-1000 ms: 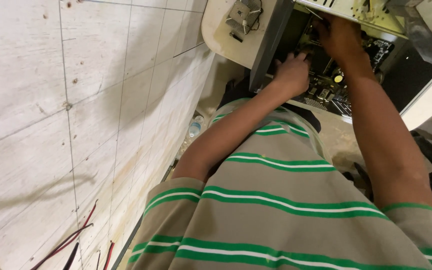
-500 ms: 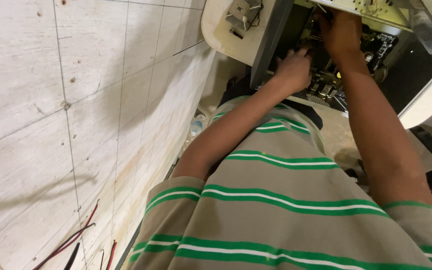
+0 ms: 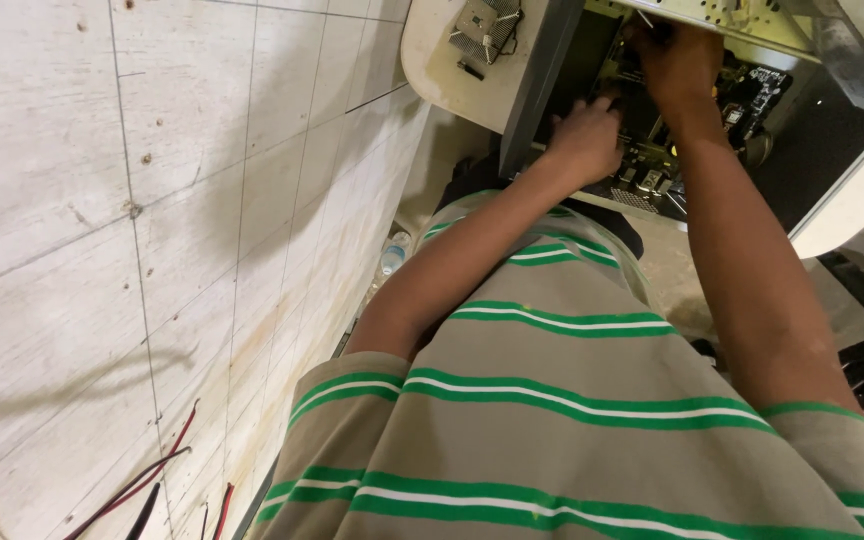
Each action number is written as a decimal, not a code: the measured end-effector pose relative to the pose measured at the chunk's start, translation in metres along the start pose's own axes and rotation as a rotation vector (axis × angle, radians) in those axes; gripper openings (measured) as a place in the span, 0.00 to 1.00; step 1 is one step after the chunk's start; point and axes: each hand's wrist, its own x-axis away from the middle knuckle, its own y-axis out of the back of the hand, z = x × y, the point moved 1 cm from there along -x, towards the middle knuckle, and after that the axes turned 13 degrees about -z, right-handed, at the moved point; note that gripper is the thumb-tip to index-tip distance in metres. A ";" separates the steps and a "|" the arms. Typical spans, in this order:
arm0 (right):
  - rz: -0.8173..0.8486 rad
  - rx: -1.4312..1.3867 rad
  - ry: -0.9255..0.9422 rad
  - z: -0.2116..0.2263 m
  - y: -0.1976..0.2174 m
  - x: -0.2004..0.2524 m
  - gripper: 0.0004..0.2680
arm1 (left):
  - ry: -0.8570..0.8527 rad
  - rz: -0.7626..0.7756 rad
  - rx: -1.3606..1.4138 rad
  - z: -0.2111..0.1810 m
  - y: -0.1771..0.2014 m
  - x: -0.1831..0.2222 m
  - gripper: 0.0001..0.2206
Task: Repositioning and installing a motherboard into a computer case using a screwdriver for alignment and fastening.
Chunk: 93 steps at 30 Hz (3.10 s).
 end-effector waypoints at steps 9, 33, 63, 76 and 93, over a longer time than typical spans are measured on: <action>0.062 0.064 0.040 -0.017 -0.013 0.001 0.11 | 0.020 0.042 0.027 -0.001 0.009 0.003 0.20; 0.033 -0.061 -0.075 -0.038 -0.016 0.003 0.13 | 0.328 -0.355 0.401 0.062 -0.076 -0.097 0.24; 0.184 0.073 -0.093 -0.009 -0.005 -0.001 0.13 | 0.307 -0.475 0.737 0.068 -0.100 -0.116 0.32; 0.045 -0.087 -0.052 -0.006 -0.004 0.002 0.12 | 0.245 -0.562 0.898 0.090 -0.149 -0.137 0.28; 0.051 0.201 0.280 0.024 0.012 -0.004 0.10 | 0.414 -0.527 0.681 0.084 -0.140 -0.142 0.19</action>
